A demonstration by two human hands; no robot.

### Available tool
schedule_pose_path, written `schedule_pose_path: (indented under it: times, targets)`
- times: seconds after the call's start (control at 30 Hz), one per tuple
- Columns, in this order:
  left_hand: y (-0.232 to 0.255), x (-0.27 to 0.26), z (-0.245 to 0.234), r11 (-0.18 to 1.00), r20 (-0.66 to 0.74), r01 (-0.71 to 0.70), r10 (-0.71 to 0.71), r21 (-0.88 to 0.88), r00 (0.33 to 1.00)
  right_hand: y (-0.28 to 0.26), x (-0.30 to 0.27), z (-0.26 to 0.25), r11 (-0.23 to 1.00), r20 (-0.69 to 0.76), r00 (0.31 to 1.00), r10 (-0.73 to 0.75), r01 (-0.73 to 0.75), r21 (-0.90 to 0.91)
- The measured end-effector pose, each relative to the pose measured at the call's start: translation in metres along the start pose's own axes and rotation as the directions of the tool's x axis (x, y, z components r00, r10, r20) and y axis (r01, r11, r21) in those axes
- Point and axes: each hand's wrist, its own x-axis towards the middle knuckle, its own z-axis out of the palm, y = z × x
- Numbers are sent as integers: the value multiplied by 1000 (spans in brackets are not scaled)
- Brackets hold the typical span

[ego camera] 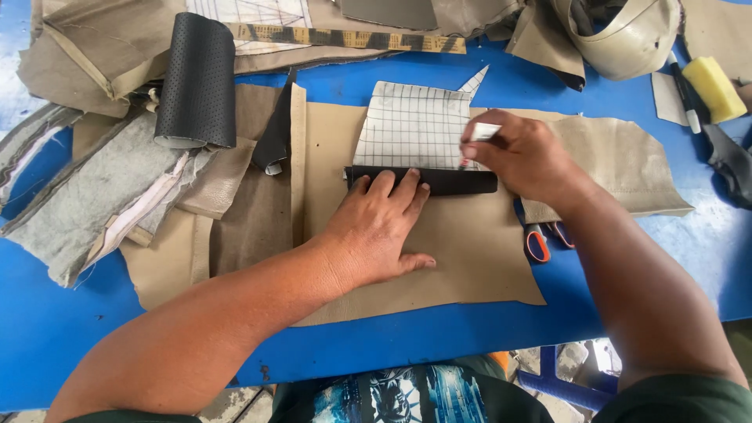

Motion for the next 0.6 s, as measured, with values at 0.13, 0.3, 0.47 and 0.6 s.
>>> schedule_pose_path:
  times: [0.13,0.3,0.47,0.6]
  targets:
    - [0,1,3,1000,-17,-2,2,28,1000,24,-15,-20,999,-29,998,49,-49,15]
    - [-2,4,0,1000,0,10,-10,13,1000,24,-22,-19,985,-97,993,-64,47,-168]
    - [-6,7,-23,999,35,4,-3,-51,999,-17,-18,1,885,92,972,-214,233,-402]
    - [-29,8,3,995,-57,56,-60,-81,997,-13,-20,5,749,120,974,-192,224,-624]
